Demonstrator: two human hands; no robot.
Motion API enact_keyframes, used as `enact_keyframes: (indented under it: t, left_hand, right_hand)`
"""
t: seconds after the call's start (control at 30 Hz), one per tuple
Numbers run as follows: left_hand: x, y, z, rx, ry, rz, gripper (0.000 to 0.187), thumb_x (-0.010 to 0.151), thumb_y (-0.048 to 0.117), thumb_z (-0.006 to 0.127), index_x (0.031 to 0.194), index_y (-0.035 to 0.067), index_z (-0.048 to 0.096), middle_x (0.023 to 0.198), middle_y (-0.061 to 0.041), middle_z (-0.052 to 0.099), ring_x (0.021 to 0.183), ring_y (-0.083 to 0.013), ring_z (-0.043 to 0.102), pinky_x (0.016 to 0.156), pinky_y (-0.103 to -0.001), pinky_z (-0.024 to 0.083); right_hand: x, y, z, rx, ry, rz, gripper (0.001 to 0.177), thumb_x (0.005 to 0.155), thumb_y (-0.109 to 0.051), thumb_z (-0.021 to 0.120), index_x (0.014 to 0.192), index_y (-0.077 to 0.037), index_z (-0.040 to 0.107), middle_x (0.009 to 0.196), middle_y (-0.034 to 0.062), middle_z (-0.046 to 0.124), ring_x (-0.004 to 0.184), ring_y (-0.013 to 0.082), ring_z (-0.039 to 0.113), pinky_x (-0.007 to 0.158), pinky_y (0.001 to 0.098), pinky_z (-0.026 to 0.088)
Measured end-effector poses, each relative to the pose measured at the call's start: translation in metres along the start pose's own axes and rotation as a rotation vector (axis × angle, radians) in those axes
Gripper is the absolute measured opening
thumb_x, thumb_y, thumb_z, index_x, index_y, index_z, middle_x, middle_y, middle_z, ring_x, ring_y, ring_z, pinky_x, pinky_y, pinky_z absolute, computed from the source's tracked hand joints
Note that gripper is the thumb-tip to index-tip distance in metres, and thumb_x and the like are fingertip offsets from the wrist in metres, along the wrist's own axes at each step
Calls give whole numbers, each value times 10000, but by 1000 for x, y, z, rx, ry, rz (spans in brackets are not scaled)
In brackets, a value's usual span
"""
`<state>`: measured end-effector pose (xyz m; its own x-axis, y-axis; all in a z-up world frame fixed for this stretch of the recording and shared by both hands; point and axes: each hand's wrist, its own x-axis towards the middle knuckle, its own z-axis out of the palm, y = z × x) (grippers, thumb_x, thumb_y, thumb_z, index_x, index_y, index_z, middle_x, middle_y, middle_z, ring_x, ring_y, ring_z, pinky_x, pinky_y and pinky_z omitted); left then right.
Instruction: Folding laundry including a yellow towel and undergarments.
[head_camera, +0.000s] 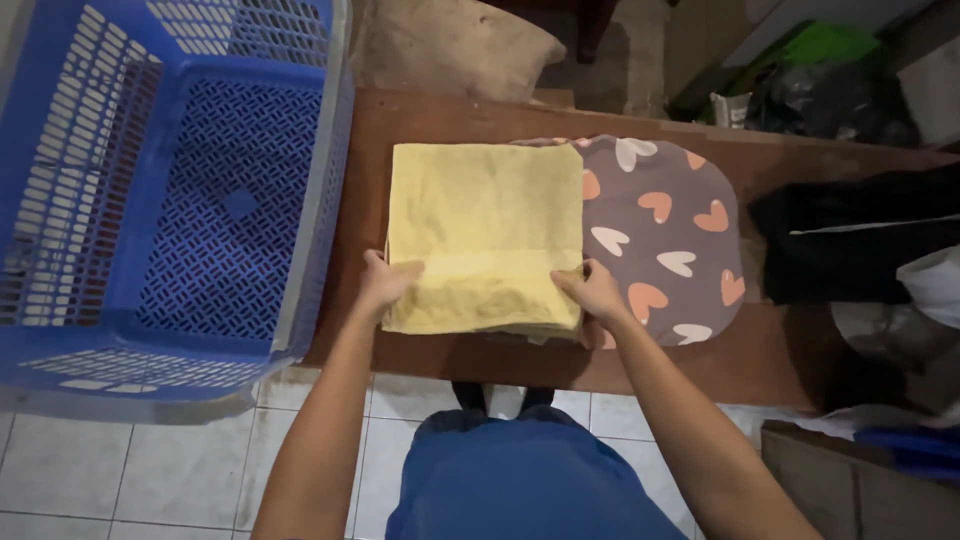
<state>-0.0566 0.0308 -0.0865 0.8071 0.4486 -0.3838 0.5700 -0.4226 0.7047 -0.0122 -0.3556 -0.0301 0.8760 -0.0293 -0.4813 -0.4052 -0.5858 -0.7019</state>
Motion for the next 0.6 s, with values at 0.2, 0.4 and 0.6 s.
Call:
enact_keyframes:
  t: [0.2,0.4,0.6]
  left_hand:
    - [-24,19,-24,-134,-300,-133,606,773,395,810,1123,-99,774,1011,-222,783,833,-269,731,721,-402,571]
    - [-37,77,-48,-698,-451,-75,486,854,229,750,1239,-56,667,1100,-148,764,898,-224,755,783,-384,610]
    - [-64,182,-69,-898,-524,108,479,919,156,680,1338,-49,573,1187,-154,713,1014,-238,718,870,-390,599]
  right_hand:
    - [-5,-2,3,539,-312,73,558,855,-204,757,1334,18,574,1174,126,724,1021,222,705,835,377,590]
    - [-27,-49,-34,804,-287,47,506,863,-132,670,1351,-63,553,1149,125,697,976,253,699,779,412,604]
    - [-6,-57,-101,1008,-229,-71,504,930,-104,698,1388,53,559,1238,189,688,1024,280,735,863,400,634]
